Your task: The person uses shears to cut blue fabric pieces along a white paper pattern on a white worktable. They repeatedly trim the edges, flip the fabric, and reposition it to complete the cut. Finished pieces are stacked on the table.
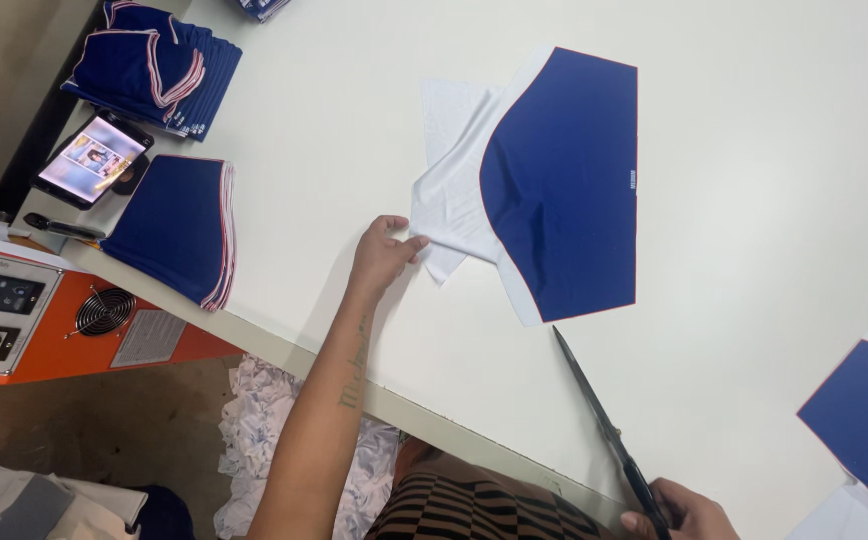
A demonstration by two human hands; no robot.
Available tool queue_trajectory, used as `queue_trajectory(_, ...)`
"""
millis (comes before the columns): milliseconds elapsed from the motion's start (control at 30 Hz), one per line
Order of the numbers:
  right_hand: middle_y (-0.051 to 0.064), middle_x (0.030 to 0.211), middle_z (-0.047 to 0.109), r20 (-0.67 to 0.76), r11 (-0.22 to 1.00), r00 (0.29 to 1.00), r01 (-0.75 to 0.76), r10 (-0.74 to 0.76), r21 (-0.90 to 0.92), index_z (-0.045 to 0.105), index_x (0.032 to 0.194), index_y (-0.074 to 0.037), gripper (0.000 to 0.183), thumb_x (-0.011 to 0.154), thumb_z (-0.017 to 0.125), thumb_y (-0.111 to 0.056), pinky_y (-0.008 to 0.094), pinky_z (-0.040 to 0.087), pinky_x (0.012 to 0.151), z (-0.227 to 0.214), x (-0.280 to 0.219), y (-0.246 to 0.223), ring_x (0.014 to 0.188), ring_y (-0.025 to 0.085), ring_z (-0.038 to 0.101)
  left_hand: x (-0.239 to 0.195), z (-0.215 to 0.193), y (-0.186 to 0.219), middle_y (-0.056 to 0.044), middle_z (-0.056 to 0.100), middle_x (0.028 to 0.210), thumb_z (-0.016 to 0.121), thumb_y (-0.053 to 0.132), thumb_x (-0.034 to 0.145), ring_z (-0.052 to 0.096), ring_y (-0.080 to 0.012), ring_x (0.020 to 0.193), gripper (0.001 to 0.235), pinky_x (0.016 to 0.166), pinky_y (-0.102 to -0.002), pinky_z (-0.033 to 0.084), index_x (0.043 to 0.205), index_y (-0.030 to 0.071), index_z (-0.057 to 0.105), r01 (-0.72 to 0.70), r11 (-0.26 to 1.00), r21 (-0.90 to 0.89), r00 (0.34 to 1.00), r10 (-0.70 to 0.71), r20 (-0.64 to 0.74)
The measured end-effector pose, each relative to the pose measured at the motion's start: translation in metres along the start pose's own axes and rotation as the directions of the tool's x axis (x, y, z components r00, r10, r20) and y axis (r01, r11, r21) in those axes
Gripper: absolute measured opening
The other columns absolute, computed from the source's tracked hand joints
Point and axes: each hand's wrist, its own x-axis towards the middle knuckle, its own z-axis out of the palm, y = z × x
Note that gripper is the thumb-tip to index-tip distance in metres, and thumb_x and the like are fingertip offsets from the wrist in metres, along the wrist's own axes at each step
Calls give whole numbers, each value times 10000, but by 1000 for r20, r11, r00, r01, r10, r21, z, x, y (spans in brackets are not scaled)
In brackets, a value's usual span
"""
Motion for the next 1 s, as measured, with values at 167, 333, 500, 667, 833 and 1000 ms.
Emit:
queue_trajectory(167,84,514,578,-59,999,998,-24,22,-39,760,912,-24,531,685,927,-474,335,373,578,-8,-4,7,525,194,546,-30,6,3,-97,706,839,796,245,844,652,-235,764,473,700,-383,508,1237,71,597,-215,861,461,933,321,-163)
queue_trajectory(333,68,518,500,-172,997,985,26,-13,76,749,900,-9,491,729,938,-428,358,306,548,-27,-20,-28,520,190,441,-83,42,-7,-88,661,1090,797,219,842,573,-287,1043,256,878,-445,442,1064,132,702,-549,567,614,770,629,108)
queue_trajectory(500,73,530,459,-226,989,974,24,9,143,743,857,18,458,763,914,-396,377,260,553,-38,-34,-49,538,195,382,-98,2,-34,-50,659,1170,779,205,848,559,-280,1130,237,983,-485,406,1062,135,703,-680,412,607,579,809,100)
queue_trajectory(667,76,527,471,-190,995,982,14,6,103,738,865,23,428,743,903,-352,365,287,555,-33,-30,-31,548,186,392,-96,-21,-52,-54,637,1164,775,221,867,536,-300,1142,227,993,-479,399,1066,133,707,-697,392,600,573,808,138)
queue_trajectory(833,59,525,492,-45,999,999,11,-8,53,734,884,-19,452,723,960,-376,367,311,561,-26,-25,13,536,191,440,-126,46,-41,-59,593,1069,764,241,896,528,-271,1062,198,959,-478,391,1060,145,710,-725,415,550,558,822,116)
queue_trajectory(1000,59,545,521,152,989,980,137,-128,-52,637,863,-17,581,718,885,-522,337,371,574,-13,-26,20,584,176,487,-157,105,-25,-22,594,997,779,262,886,530,-222,977,238,861,-417,377,1085,139,733,-716,550,431,632,772,65)
